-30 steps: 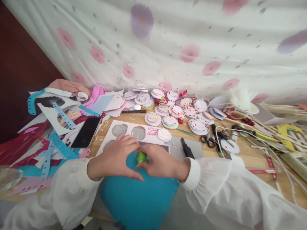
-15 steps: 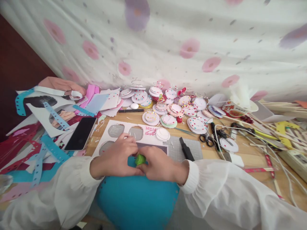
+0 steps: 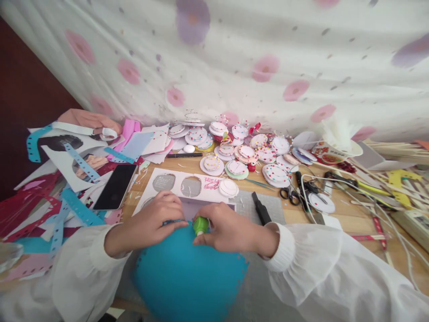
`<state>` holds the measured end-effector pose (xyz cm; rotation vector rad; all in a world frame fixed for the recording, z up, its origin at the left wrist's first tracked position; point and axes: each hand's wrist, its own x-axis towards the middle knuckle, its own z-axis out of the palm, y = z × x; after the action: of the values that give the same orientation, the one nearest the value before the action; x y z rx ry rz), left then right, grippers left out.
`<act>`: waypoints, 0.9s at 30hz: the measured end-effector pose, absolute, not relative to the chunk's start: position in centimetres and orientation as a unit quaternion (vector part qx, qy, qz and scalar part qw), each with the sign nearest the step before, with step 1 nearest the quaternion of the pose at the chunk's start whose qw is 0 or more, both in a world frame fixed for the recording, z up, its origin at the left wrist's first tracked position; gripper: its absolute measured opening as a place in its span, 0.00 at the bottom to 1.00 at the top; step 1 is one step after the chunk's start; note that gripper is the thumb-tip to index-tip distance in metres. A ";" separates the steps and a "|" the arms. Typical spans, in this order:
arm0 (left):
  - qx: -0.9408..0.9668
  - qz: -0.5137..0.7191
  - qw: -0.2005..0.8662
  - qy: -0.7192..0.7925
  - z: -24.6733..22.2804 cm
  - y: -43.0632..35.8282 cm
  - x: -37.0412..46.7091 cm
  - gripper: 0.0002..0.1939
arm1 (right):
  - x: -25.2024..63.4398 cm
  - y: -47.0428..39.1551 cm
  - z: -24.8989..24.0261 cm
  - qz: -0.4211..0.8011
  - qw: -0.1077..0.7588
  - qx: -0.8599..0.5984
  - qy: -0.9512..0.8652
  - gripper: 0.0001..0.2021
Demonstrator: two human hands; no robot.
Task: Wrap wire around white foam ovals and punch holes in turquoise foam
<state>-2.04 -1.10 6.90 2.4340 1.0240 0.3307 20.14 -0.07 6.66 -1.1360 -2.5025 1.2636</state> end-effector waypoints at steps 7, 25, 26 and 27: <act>0.869 0.198 0.241 0.384 6.8 -1.7 -1.7 0.08 | 19.9 -0.4 6.3 0.398 0.077 -0.385 -0.829 0.14; 0.900 0.067 0.162 0.399 8.4 -1.1 0.4 0.30 | 18.7 -0.6 6.9 0.333 0.043 -0.385 -0.860 0.09; 0.903 0.052 0.157 0.397 8.4 -0.9 0.7 0.30 | 18.6 -0.6 6.9 0.330 0.041 -0.382 -0.862 0.08; 0.904 0.037 0.157 0.395 8.3 -0.7 1.1 0.29 | 18.5 -0.6 7.0 0.327 0.038 -0.379 -0.865 0.08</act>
<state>1.05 -0.72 8.30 2.5880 1.1295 0.1067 18.53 -0.58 6.98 -1.1623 -2.6544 1.0021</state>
